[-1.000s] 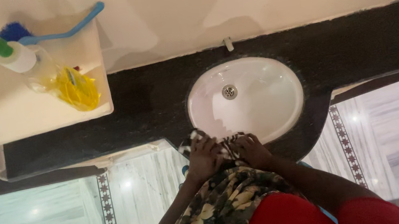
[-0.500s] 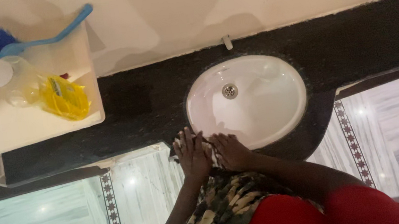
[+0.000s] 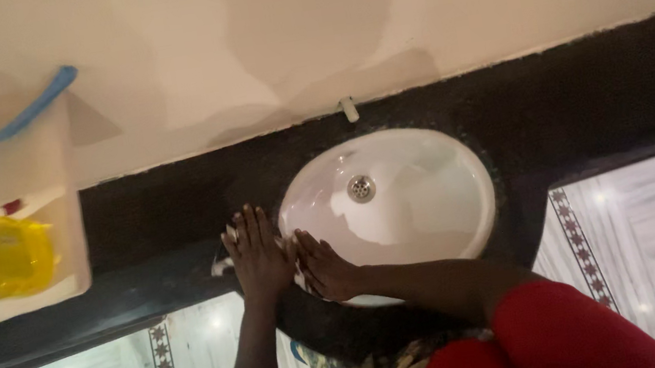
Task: The person scrubs the interior of a white bathroom sink and the surrounding dark countertop using a patterned cloth. The person repeatedly wipes the basin and the counter surface throughout the clip.
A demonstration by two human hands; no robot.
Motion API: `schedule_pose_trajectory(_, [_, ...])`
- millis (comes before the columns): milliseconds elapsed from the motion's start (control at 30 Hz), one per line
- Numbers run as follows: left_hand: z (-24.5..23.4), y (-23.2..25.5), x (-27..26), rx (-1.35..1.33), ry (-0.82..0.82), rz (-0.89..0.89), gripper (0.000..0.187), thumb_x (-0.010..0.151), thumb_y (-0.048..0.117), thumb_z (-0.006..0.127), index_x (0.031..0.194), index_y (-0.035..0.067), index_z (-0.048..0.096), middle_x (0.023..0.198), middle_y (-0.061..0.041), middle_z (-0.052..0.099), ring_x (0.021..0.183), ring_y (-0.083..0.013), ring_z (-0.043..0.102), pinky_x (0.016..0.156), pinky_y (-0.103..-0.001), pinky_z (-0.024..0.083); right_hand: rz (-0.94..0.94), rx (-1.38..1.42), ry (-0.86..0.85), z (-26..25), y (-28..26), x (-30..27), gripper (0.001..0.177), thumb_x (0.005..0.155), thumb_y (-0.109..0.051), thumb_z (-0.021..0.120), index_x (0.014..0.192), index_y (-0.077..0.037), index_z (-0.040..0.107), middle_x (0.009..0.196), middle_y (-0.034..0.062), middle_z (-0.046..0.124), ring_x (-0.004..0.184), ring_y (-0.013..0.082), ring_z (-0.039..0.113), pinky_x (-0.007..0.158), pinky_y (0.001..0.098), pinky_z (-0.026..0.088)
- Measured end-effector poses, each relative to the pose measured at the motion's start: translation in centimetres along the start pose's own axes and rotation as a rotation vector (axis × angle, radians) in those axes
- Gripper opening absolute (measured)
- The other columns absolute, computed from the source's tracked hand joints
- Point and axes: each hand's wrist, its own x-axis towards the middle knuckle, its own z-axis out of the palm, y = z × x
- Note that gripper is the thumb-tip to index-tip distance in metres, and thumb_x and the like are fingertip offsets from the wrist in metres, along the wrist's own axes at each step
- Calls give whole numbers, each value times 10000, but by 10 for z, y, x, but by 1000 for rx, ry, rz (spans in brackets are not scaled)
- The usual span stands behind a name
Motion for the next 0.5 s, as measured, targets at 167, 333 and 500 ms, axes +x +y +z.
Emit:
schedule_pose_trajectory(167, [13, 16, 60, 107, -84, 108, 930, 894, 575, 599, 1557, -25, 345, 1647, -255, 284, 1530, -428, 244, 1203, -674, 147, 151, 235, -239, -39, 6, 11, 717, 966, -291, 395, 1579, 49, 242, 1438, 314, 435, 1278, 451, 520, 1127, 584, 380])
schedule_pose_trajectory(333, [22, 35, 61, 132, -66, 23, 959, 893, 577, 645, 1594, 4, 331, 1679, -217, 259, 1552, -422, 243, 1210, -676, 146, -245, 462, 93, -29, 10, -8, 885, 1002, -479, 459, 1577, 87, 97, 1545, 366, 244, 1384, 515, 314, 1161, 620, 258])
schedule_pose_trajectory(500, [16, 50, 45, 136, -108, 0, 920, 833, 587, 683, 1589, 167, 369, 1682, -193, 245, 1552, -422, 190, 1207, -692, 115, -423, 3, -63, 8, 40, -20, 746, 1087, -516, 410, 1528, 73, 285, 1689, 401, 63, 1588, 598, 50, 1289, 628, 99])
